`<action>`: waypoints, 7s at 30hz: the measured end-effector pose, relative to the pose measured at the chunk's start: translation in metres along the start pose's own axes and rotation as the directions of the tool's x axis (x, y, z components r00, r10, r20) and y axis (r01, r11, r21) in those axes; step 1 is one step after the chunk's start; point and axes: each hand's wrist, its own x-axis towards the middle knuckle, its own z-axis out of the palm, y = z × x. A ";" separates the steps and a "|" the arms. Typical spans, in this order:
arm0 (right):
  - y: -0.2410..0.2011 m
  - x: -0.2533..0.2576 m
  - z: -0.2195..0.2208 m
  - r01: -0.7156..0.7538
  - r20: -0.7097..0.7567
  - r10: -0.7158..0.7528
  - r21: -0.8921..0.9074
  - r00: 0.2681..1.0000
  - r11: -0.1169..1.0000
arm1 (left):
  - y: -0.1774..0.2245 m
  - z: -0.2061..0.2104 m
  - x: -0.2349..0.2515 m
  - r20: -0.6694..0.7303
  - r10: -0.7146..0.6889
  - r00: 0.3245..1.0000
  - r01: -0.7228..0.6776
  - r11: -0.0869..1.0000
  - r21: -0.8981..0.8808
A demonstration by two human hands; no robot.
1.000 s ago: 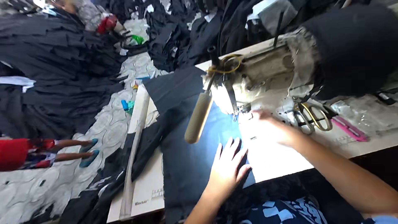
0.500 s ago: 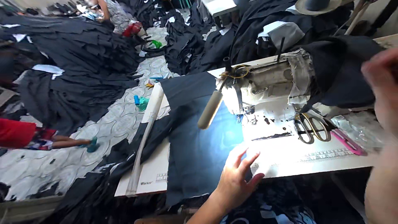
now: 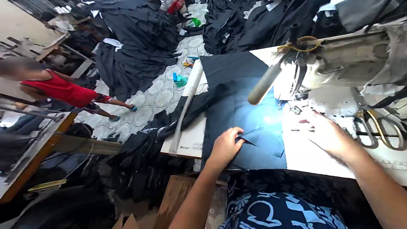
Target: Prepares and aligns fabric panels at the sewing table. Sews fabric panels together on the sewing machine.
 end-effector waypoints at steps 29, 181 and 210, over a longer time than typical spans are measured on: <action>-0.094 -0.082 0.127 0.163 0.103 -0.477 0.860 0.873 0.484 | -0.009 -0.037 -0.035 -0.101 0.513 0.852 -0.515 0.790 -0.331; 0.020 -0.084 0.066 0.466 -0.211 -0.510 -0.225 0.834 0.855 | 0.020 0.094 -0.027 -0.311 0.712 0.629 -0.694 0.695 0.187; 0.015 0.009 0.025 0.375 0.029 -0.388 -0.330 0.921 0.866 | 0.025 0.047 0.102 0.120 0.512 0.851 -0.491 0.855 -0.167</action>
